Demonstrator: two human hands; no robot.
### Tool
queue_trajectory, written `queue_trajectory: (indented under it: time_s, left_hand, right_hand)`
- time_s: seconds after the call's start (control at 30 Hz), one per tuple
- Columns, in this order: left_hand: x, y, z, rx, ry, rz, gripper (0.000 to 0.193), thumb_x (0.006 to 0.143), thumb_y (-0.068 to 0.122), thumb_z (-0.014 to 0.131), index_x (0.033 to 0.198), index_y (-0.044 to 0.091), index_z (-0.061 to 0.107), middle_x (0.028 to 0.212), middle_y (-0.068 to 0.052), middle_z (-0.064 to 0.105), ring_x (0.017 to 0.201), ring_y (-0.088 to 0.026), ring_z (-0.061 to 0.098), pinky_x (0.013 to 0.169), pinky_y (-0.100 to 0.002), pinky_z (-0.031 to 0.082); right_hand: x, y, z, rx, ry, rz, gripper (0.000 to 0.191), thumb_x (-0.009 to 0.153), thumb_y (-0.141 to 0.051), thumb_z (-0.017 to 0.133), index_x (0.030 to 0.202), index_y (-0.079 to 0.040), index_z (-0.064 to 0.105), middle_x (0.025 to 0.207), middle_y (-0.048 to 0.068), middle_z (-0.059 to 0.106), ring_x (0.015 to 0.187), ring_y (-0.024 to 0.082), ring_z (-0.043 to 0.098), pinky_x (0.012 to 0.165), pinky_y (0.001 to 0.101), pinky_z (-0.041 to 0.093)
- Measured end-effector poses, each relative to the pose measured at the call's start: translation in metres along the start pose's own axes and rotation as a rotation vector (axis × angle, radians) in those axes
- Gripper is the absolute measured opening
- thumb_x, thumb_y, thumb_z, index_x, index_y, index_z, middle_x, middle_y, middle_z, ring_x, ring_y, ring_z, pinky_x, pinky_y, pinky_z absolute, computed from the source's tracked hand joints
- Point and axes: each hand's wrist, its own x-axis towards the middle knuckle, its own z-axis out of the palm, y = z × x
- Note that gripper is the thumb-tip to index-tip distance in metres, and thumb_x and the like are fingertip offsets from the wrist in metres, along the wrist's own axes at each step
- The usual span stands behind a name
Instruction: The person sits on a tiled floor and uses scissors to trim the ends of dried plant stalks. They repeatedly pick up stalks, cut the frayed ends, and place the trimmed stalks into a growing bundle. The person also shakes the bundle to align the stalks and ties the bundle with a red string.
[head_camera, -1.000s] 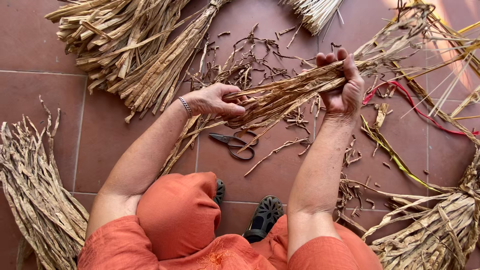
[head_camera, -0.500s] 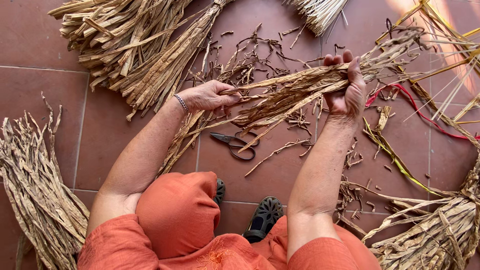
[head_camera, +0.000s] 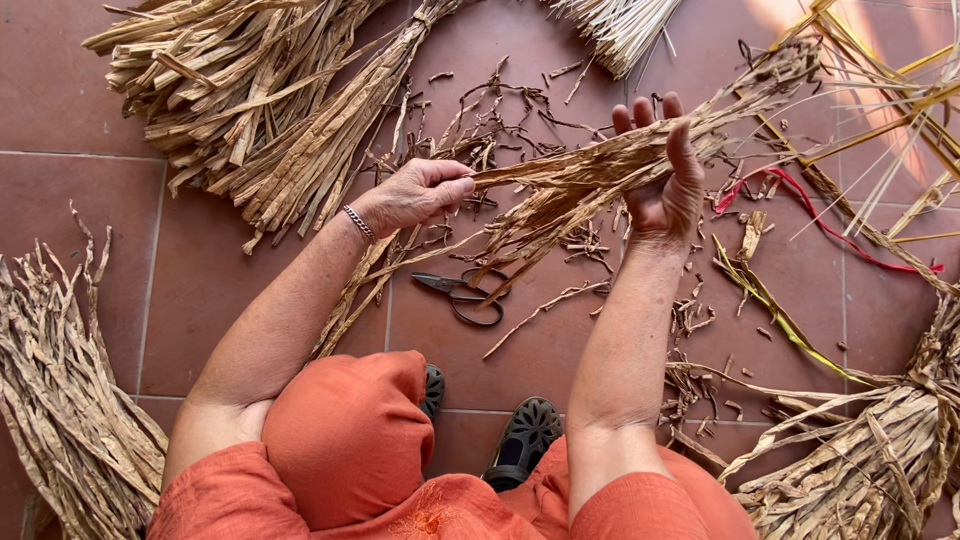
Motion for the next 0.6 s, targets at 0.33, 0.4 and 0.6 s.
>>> queue_trajectory:
  time_s: [0.33,0.4,0.6]
  left_hand:
    - [-0.005,0.015,0.018,-0.017,-0.063,-0.136,0.03,0.106,0.039,0.051,0.115,0.013,0.062,0.073,-0.001,0.069,0.051,-0.006,0.045,0.043,-0.021,0.035]
    - [-0.008,0.016,0.008,-0.025,-0.061,-0.137,0.031,0.105,0.038,0.056,0.113,0.01,0.065,0.076,0.0,0.069,0.057,-0.005,0.048,0.048,-0.021,0.039]
    - [-0.023,0.021,-0.012,0.184,-0.104,-0.001,0.026,0.098,0.03,0.07,0.11,0.008,0.078,0.081,0.001,0.07,0.071,-0.006,0.06,0.064,-0.025,0.053]
  right_hand:
    - [0.025,0.001,-0.029,0.042,0.132,-0.082,0.026,0.101,-0.004,0.069,0.126,0.001,0.063,0.114,0.02,0.072,0.107,0.032,0.072,0.102,0.045,0.064]
    - [0.028,-0.003,-0.035,0.075,0.156,-0.081,0.023,0.1,-0.005,0.068,0.121,0.001,0.064,0.11,0.02,0.072,0.103,0.032,0.073,0.101,0.045,0.063]
    - [0.028,-0.005,-0.035,0.044,0.175,-0.085,0.017,0.1,-0.014,0.064,0.115,-0.006,0.065,0.099,0.013,0.074,0.096,0.029,0.074,0.097,0.0578,0.061]
